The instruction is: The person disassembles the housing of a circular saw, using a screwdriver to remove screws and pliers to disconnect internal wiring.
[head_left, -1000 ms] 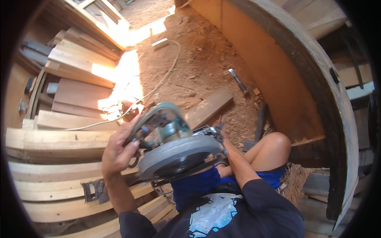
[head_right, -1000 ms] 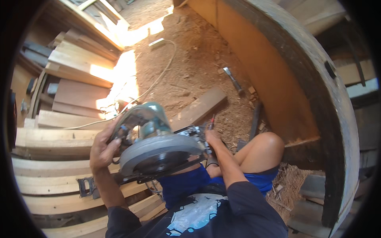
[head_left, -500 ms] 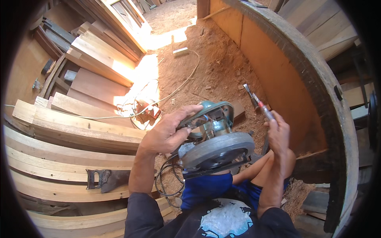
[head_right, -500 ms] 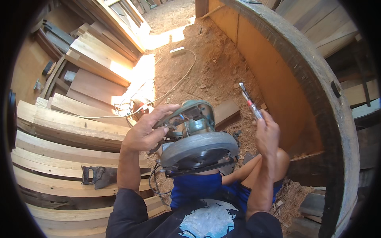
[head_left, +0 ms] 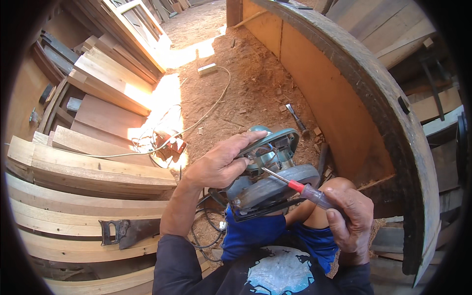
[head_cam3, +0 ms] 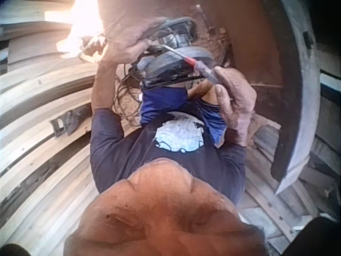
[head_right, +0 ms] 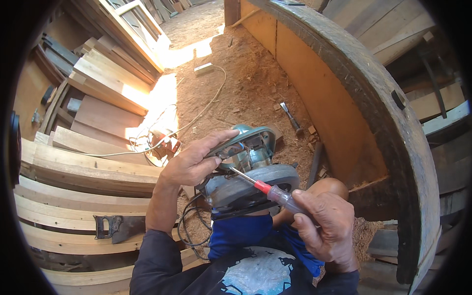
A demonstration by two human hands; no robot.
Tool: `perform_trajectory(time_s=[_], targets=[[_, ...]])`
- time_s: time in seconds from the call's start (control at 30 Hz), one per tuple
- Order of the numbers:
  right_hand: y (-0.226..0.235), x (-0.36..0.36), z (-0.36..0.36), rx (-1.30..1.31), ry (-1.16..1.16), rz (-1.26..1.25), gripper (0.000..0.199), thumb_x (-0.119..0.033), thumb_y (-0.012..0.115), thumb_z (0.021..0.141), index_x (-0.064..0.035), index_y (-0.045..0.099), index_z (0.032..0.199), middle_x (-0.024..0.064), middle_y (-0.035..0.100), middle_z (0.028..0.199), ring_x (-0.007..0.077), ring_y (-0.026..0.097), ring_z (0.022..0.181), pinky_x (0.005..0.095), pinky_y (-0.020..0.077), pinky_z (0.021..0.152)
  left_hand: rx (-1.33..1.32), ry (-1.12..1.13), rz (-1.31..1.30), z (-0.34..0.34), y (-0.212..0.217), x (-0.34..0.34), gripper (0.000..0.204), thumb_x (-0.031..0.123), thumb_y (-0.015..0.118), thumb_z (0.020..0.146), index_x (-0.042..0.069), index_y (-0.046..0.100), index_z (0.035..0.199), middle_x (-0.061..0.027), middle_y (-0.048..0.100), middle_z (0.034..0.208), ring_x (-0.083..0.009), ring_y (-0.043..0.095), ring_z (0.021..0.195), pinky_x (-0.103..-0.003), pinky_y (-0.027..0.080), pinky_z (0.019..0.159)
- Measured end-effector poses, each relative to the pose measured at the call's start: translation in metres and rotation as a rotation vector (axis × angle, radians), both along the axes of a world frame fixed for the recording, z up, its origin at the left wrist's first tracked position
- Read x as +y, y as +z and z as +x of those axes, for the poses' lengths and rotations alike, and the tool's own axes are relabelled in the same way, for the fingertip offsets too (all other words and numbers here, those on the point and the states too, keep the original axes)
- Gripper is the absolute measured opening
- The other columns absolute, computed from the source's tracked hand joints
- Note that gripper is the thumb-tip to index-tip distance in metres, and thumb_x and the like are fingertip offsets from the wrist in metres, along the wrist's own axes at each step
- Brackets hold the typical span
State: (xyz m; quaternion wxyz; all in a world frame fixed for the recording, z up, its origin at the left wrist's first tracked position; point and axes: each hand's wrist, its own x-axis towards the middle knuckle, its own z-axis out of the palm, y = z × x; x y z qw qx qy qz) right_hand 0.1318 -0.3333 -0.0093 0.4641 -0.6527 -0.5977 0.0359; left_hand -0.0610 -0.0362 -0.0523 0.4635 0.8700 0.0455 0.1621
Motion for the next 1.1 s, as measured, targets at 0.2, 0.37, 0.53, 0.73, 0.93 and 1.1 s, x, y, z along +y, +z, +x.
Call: perform_trajectory(time_s=[0.2, 0.37, 0.53, 0.73, 0.93, 1.1], targets=[[0.003, 0.014, -0.005, -0.098, 0.034, -0.004, 0.033, -0.016, 0.074, 0.092, 0.0049, 0.075, 0.117, 0.0179, 0.073, 0.086, 0.0328, 0.071, 0.073, 0.0408, 0.0546, 0.07, 0.017, -0.019, 0.119, 0.0, 0.0, 0.001, 0.076, -0.004, 0.056, 0.089, 0.002, 0.042, 0.163, -0.0239, 0.061, 0.142, -0.0368, 0.062, 0.13, -0.043, 0.047, 0.111], [0.009, 0.022, -0.008, -0.112, 0.016, -0.032, 0.035, -0.021, 0.072, 0.092, 0.005, 0.075, 0.116, 0.0187, 0.072, 0.087, 0.0337, 0.071, 0.075, 0.0411, 0.0541, 0.072, 0.073, -0.012, 0.122, 0.003, 0.009, -0.002, 0.071, 0.003, 0.057, 0.094, -0.001, 0.041, 0.163, -0.025, 0.063, 0.126, -0.0395, 0.061, 0.12, -0.046, 0.045, 0.11], [0.014, 0.026, -0.01, -0.097, 0.034, -0.078, 0.035, -0.02, 0.072, 0.092, 0.0058, 0.075, 0.115, 0.019, 0.072, 0.087, 0.0346, 0.071, 0.076, 0.0414, 0.0546, 0.073, 0.037, 0.013, 0.125, 0.004, 0.003, -0.001, 0.071, 0.001, 0.057, 0.093, 0.0, 0.043, 0.162, -0.0224, 0.065, 0.121, -0.0362, 0.064, 0.114, -0.044, 0.048, 0.103], [0.014, 0.028, -0.012, -0.095, 0.025, -0.082, 0.035, -0.018, 0.072, 0.092, 0.0062, 0.074, 0.117, 0.0189, 0.072, 0.087, 0.036, 0.071, 0.079, 0.043, 0.0556, 0.074, 0.014, 0.024, 0.118, 0.006, 0.002, 0.001, 0.072, -0.001, 0.057, 0.09, -0.001, 0.045, 0.161, -0.021, 0.067, 0.121, -0.0347, 0.067, 0.111, -0.043, 0.051, 0.1], [0.016, 0.028, -0.011, -0.157, 0.032, -0.101, 0.034, -0.013, 0.073, 0.09, 0.0034, 0.074, 0.12, 0.0176, 0.07, 0.086, 0.0359, 0.071, 0.077, 0.0433, 0.0557, 0.072, -0.009, 0.037, 0.097, 0.006, -0.003, 0.001, 0.071, -0.001, 0.057, 0.09, 0.0, 0.046, 0.161, -0.0233, 0.067, 0.127, -0.036, 0.068, 0.117, -0.043, 0.051, 0.103], [0.018, 0.028, -0.013, -0.353, 0.032, -0.078, 0.04, -0.006, 0.078, 0.085, -0.0027, 0.074, 0.125, 0.0108, 0.065, 0.078, 0.0293, 0.065, 0.067, 0.0408, 0.0517, 0.062, 0.047, 0.066, 0.082, 0.005, 0.003, -0.002, 0.071, -0.001, 0.056, 0.09, 0.0, 0.047, 0.16, -0.0238, 0.068, 0.126, -0.0364, 0.068, 0.116, -0.043, 0.051, 0.104]])
